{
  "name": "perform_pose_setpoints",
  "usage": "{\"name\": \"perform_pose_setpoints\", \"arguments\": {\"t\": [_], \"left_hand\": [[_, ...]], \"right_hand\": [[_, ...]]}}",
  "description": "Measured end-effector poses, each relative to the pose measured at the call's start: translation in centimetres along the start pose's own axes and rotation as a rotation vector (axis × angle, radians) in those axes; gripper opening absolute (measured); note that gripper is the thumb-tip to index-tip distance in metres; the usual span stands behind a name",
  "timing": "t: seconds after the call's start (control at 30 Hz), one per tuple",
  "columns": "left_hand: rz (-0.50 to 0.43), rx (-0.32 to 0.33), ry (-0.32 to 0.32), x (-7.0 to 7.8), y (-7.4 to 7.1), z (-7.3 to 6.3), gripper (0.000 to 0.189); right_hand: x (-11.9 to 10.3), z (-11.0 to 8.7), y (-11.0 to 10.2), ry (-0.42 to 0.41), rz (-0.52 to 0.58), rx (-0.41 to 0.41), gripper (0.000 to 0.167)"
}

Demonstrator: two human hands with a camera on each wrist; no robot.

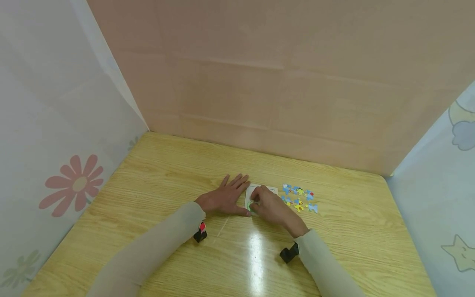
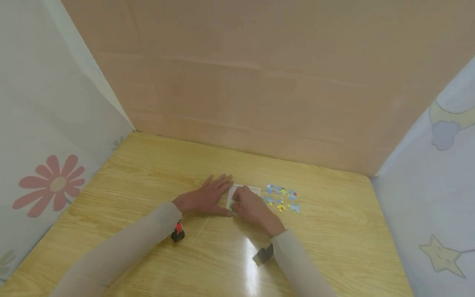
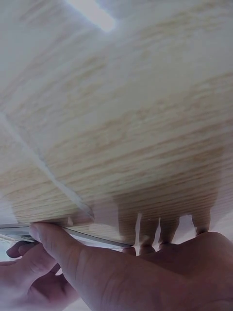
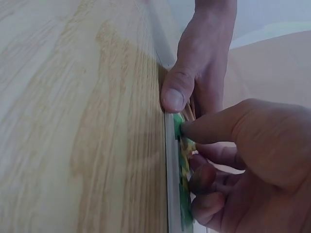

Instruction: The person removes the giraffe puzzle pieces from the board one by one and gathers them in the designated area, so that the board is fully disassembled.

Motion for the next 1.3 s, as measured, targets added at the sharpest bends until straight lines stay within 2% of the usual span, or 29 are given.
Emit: {"name": "perform_pose_setpoints", "arguments": {"t": [0.13,0.37,0.63,1.13,1.3], "left_hand": [[-0.001,0.007,-0.004,0.0,0.0,0.1,0.108],[0.000,0.007,-0.011,-0.4,0.3,0.4,0.111],[-0.013,0.007,-0.006,-0.5,0.3,0.5,0.111],[-0.013,0.009,-0.007,-0.2,0.2,0.4,0.110],[-0.012,0.009,-0.011,-0.3,0.2,0.5,0.110]], "right_hand": [[0.3,0.0,-0.1,-0.037,0.047,-0.010,0.019],[0.7,-0.1,0.0,-0.094,0.062,-0.016,0.026],[0.5,-0.5,-0.1,-0.132,0.047,0.010,0.019],[0.3,-1.6,-0.2,-0.122,0.072,0.017,0.013],[0.4,-2.3,-0.6,-0.106,0.111,0.058,0.014]]}}
Point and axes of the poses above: each hand's wrist, its own z-axis towards the middle knuckle, its own y-axis out of the palm, x = y × z, the point moved 5 cm from there along z, towards the middle knuckle, and after that the axes turned 11 degrees about -x, right-handed, at the moved point
